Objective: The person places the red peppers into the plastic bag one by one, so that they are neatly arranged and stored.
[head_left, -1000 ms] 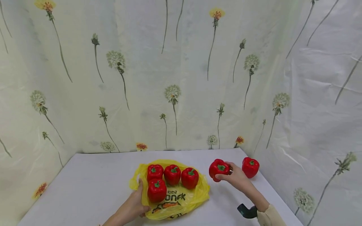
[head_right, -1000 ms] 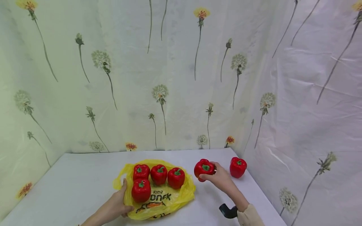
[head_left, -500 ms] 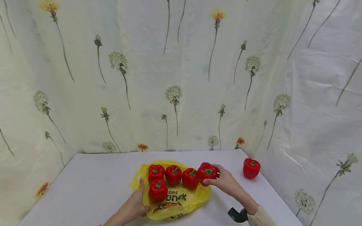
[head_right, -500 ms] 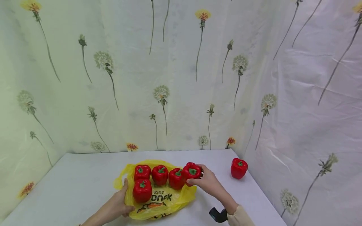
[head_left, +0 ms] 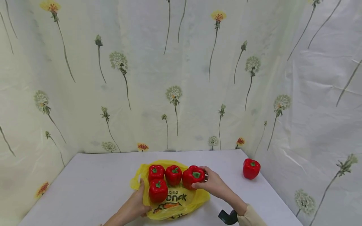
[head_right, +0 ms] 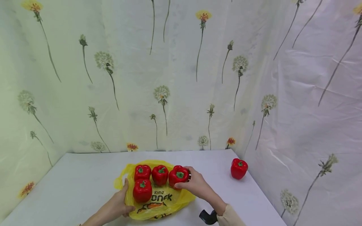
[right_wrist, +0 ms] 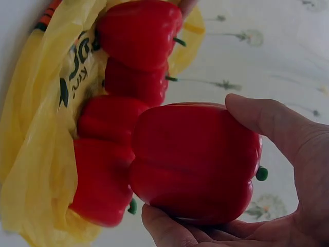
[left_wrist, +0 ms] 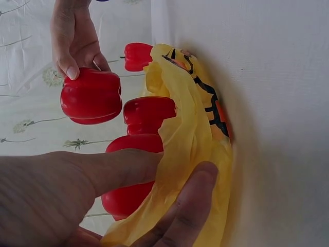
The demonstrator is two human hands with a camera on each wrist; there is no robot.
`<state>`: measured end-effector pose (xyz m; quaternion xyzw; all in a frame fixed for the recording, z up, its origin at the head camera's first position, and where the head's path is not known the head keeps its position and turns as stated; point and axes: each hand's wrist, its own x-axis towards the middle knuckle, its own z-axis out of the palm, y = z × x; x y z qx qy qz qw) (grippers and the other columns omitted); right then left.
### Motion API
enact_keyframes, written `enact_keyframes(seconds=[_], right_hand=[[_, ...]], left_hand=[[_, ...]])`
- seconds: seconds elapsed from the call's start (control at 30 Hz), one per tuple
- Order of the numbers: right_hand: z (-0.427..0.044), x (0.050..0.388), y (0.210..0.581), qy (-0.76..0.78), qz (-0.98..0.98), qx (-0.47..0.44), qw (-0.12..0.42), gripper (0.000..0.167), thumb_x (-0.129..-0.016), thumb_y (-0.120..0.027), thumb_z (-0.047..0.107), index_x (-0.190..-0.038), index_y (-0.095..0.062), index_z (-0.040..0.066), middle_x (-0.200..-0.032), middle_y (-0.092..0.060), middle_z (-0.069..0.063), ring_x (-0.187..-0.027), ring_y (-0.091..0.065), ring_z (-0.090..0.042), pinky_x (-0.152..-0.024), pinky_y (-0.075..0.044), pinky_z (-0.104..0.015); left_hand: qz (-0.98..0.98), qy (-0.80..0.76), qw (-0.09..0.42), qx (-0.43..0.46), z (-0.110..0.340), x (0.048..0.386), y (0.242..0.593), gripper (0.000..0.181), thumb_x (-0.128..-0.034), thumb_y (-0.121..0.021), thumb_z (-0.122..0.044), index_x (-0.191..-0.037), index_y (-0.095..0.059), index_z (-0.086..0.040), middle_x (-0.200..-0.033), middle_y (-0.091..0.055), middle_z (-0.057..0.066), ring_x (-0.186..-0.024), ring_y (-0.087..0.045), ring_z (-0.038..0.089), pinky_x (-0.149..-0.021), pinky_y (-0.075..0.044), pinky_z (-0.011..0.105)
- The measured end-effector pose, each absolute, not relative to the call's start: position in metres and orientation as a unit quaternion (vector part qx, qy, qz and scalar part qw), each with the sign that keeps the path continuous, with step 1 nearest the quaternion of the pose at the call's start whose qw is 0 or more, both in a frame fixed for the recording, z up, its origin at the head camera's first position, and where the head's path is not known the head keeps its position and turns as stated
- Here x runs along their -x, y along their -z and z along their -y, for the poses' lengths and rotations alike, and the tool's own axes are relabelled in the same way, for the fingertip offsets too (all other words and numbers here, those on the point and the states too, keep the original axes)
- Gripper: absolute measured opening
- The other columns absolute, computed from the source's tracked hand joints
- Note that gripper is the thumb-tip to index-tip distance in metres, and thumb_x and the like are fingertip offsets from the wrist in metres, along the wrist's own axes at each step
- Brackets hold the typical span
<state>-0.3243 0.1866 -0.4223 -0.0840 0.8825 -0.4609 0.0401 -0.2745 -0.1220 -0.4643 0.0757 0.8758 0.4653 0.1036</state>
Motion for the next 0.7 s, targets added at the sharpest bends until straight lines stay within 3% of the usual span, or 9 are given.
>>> enact_keyframes(seconds=[0.7], right_hand=[[-0.149, 0.322, 0.443, 0.441, -0.881, 0.15, 0.086, 0.081, -0.073, -0.082, 0.039, -0.133, -0.045, 0.0, -0.12, -0.062, -0.012, -0.104, -0.062, -0.026, -0.083, -0.057, -0.044]], left_hand=[[-0.877, -0.464, 0.104, -0.076, 0.122, 0.274, 0.464, 0.117, -0.0727, -0.077, 0.001, -0.148, 0.012, 0.011, -0.076, -0.06, 0.009, -0.052, -0.06, 0.017, -0.049, -0.054, 0.03]])
